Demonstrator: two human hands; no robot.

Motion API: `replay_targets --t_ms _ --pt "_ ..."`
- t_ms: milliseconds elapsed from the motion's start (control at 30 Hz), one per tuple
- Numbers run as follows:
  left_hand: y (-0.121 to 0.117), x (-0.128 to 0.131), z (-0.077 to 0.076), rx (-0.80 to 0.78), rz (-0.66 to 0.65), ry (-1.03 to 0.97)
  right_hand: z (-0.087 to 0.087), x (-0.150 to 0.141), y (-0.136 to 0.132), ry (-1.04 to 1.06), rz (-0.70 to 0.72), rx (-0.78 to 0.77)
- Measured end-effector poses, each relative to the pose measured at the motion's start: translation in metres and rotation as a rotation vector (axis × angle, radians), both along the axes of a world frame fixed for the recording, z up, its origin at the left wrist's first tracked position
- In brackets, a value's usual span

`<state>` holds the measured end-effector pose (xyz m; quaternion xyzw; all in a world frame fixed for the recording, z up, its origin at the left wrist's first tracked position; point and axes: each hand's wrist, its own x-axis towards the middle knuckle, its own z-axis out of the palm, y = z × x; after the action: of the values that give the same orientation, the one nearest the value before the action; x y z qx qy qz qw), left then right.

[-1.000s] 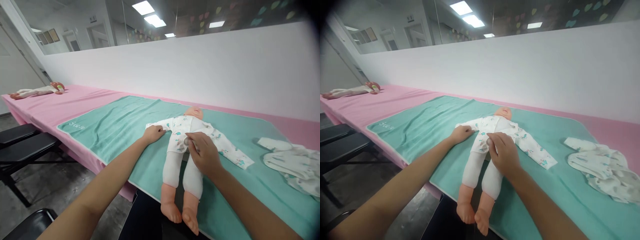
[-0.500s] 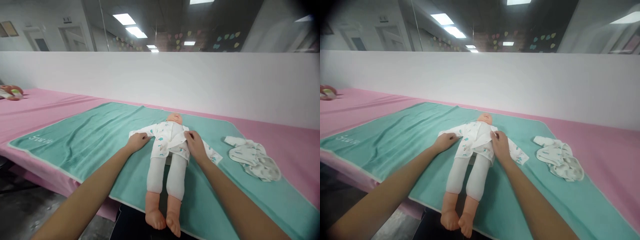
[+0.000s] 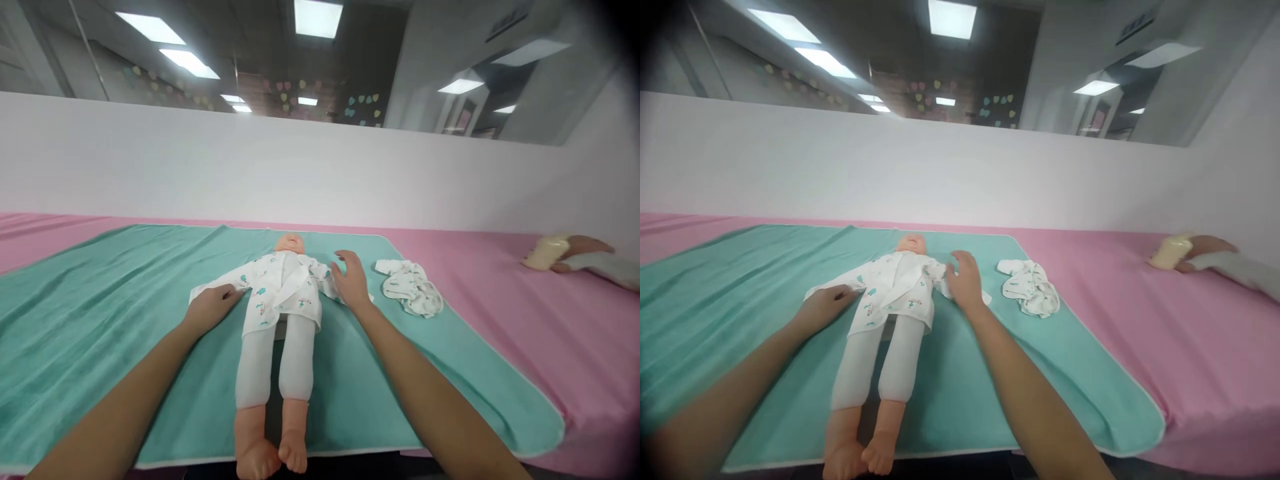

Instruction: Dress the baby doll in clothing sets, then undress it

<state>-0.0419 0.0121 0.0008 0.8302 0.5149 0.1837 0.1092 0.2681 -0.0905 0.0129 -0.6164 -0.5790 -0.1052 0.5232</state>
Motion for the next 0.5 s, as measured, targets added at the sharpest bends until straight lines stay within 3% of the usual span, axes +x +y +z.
replay_targets --t_ms 100,200,267,367,433,500 --pt "0.0 -0.001 0.001 -0.006 -0.005 0.003 -0.008 0.058 -0.026 0.086 -0.308 -0.026" --pt "0.001 0.0 0.0 -0.008 -0.031 -0.008 -0.015 0.111 -0.075 0.092 -0.581 -0.028" --pt "0.001 0.003 0.0 -0.01 -0.067 -0.027 -0.016 0.134 -0.108 0.217 -0.71 -0.081" --pt "-0.002 0.007 0.009 -0.001 -0.131 -0.063 -0.011 0.141 -0.141 0.359 -0.656 -0.211" --pt "-0.012 0.009 0.02 0.021 -0.117 -0.114 -0.001 0.127 -0.152 0.378 -0.574 -0.225" --pt "-0.038 0.006 0.032 0.056 -0.049 -0.213 0.014 0.1 -0.162 0.403 -0.494 -0.201"
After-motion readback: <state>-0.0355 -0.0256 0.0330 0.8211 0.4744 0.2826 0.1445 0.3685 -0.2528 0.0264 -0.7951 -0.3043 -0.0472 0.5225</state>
